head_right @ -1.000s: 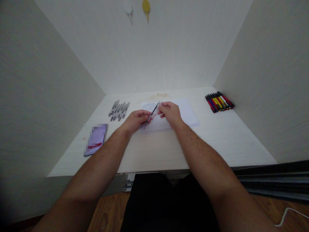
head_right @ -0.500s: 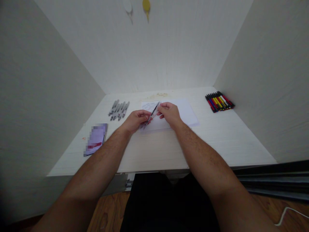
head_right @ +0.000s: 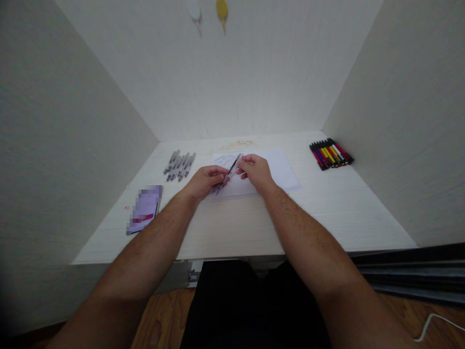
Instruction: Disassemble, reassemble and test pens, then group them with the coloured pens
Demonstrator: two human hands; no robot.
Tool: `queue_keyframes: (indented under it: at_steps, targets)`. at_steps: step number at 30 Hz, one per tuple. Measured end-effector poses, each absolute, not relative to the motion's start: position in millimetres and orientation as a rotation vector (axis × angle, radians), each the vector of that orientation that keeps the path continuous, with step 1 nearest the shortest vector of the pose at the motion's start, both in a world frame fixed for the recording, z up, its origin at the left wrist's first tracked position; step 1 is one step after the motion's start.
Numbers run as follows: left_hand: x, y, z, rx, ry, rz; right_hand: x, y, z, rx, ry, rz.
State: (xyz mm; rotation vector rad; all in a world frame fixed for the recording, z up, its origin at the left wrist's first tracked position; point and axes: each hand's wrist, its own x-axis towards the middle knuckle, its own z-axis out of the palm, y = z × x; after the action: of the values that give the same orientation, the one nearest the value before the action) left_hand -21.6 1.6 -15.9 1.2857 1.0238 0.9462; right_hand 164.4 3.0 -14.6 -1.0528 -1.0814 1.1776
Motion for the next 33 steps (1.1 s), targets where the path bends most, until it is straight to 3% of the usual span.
queue_keyframes:
  at_steps: [17, 33]
  targets:
    - [-21.7, 3.7, -16.1, 1.276, 0.984, 0.939, 165.0, 1.7, -10.0, -1.035, -0.96, 1.283]
    - [-22.8, 3.5, -17.2, 1.27, 0.942, 0.855, 165.4, 2.6, -11.3, -1.04, -1.064, 1.041]
